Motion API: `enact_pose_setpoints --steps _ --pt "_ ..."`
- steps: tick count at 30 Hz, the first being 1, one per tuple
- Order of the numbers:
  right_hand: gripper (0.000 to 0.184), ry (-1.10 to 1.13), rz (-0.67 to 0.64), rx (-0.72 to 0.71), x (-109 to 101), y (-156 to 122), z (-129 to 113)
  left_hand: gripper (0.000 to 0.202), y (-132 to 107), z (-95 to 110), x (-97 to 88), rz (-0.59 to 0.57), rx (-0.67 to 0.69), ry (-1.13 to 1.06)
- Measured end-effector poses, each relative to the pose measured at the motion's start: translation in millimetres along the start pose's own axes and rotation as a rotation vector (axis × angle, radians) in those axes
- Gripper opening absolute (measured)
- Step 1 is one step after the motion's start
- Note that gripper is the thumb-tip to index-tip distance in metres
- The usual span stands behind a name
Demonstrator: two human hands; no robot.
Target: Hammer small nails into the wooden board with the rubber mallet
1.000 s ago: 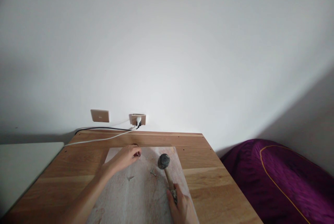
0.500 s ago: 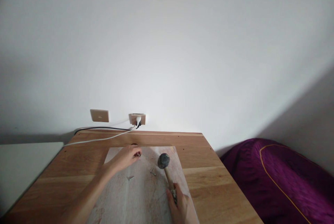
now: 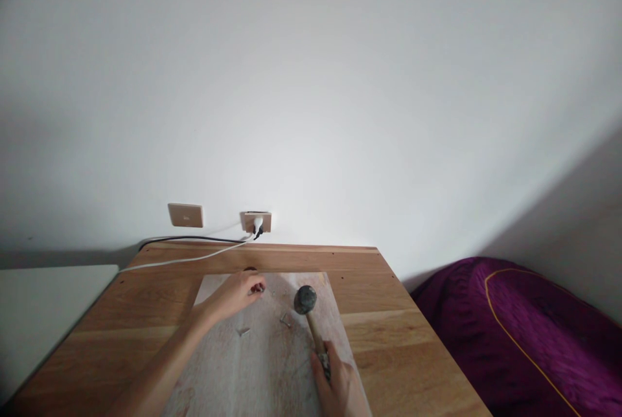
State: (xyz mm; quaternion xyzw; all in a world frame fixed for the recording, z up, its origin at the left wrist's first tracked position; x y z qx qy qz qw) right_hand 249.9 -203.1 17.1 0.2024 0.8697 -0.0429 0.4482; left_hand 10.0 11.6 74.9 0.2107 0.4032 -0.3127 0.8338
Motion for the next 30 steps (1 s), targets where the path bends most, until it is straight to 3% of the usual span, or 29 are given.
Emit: enact_pose_setpoints --steps 14,30 --pt "0.095 -0.012 -0.040 0.006 13 3 22 0.011 0 -2 -0.3 0.011 0.014 0.002" --pt "0.087 0.000 -0.046 0.018 5 1 7 0.020 0 0 0.0 0.019 0.032 0.025"
Point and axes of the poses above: each hand's wrist, its own y-axis towards the middle knuckle, its own x-axis out of the palm, z = x × y, the point moved 1 cm from there along y, towards the middle knuckle, and after that the axes turned 1 degree about -x, right-handed, at the moved point
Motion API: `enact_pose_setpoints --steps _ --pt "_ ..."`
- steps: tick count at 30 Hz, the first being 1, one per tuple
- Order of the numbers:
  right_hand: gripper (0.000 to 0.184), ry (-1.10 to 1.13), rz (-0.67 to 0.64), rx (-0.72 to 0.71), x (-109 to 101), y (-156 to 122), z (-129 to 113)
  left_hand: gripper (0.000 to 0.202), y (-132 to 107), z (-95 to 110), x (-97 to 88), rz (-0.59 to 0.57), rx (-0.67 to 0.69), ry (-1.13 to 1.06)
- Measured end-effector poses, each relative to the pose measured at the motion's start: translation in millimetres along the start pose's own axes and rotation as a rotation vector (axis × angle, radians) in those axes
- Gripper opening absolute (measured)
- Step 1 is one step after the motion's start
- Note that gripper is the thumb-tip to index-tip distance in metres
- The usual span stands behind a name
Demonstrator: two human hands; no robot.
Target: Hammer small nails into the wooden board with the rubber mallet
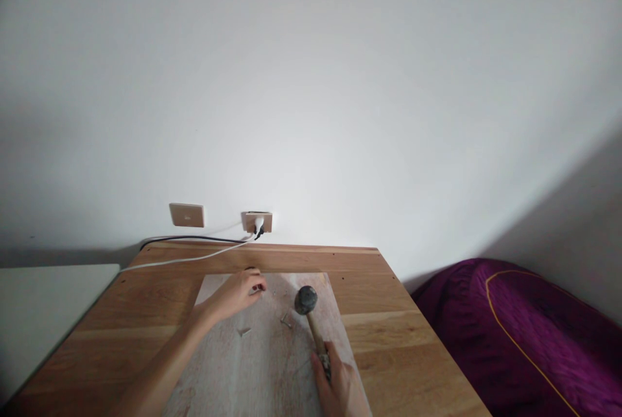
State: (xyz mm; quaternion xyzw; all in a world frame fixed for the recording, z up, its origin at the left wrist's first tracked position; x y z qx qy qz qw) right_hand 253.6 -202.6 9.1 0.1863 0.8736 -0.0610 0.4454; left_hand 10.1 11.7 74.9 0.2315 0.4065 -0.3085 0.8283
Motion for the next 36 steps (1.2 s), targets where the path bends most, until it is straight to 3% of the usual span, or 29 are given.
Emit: enact_pose_setpoints --steps 13,29,36 --pt "0.101 0.022 -0.006 -0.006 1 2 5 0.016 0 2 1.4 -0.005 -0.010 -0.003" --pt "0.095 0.026 0.011 -0.007 0 0 0 0.025 -1 -3 5.1 -0.005 -0.009 -0.083" --pt "0.086 0.162 -0.030 0.025 -16 4 -29 0.045 -3 -5 0.9 0.005 -0.007 -0.054"
Point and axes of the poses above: each hand's wrist, its own y-axis towards the middle knuckle, its own x-axis out of the palm, z = x × y, the point moved 1 cm from there along y, towards the middle knuckle, and after that the axes turned 1 degree about -x, right-handed, at the moved point
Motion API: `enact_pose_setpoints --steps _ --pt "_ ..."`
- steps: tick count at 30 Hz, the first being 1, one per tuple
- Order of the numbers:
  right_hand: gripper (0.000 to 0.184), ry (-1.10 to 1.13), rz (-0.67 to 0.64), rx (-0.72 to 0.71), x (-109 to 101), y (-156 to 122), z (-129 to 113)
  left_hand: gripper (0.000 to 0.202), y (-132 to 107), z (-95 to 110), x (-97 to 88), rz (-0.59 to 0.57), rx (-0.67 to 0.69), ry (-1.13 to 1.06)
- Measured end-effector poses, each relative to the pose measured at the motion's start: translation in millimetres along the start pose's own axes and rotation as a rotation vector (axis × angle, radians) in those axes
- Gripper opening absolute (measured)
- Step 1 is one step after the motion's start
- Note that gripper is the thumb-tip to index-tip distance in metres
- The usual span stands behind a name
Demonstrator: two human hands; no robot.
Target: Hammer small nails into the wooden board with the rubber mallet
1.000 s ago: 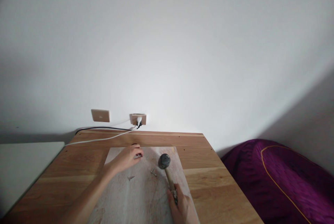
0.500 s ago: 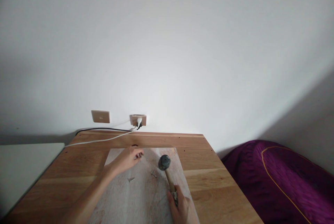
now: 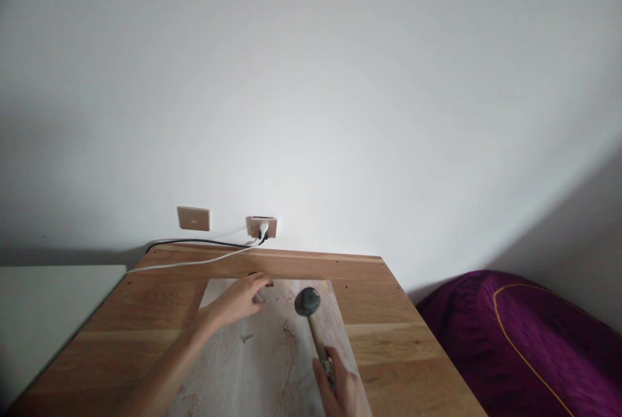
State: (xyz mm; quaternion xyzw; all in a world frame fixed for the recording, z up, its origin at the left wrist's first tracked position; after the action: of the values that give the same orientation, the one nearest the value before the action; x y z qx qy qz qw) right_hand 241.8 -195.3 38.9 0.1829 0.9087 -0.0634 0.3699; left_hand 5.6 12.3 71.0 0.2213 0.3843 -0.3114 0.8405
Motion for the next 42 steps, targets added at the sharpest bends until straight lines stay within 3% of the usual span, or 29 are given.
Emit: enact_pose_setpoints --steps 6,9,13,19,24,29,36,42 --pt "0.076 0.176 0.051 -0.134 6 6 -57 0.049 -5 -6 -3.8 -0.043 -0.034 -0.033" --pt "0.079 0.136 -0.005 -0.164 22 12 -68 0.051 -7 -6 -8.2 -0.038 -0.050 -0.054" --pt "0.084 0.058 -0.117 -0.094 36 19 -65 0.053 -7 -6 -12.1 -0.032 -0.089 -0.028" --pt "0.085 0.237 -0.043 -0.019 25 19 -65 0.030 -5 -6 -4.6 -0.027 -0.055 0.006" --pt "0.082 0.304 -0.059 0.046 25 11 -61 0.014 1 2 8.4 -0.023 -0.025 0.036" --pt "0.086 0.292 -0.048 0.060 30 11 -54 0.021 4 3 12.0 0.003 -0.031 0.000" --pt "0.090 0.224 -0.030 -0.045 29 14 -63 0.018 -1 4 1.7 -0.025 -0.015 -0.083" --pt "0.086 0.060 -0.077 -0.153 41 21 -57 0.049 -5 -8 -0.9 0.013 -0.054 -0.097"
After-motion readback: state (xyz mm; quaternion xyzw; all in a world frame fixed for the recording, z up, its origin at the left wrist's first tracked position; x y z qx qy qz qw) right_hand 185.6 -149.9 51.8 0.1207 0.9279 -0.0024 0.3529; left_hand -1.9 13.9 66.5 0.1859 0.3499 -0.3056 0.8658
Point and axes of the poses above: each hand's wrist, its own y-axis towards the middle knuckle, its own x-axis out of the palm, z = x × y, the point moved 1 cm from there along y, towards the middle knuckle, and after that the axes turned 1 degree about -x, right-handed, at the moved point
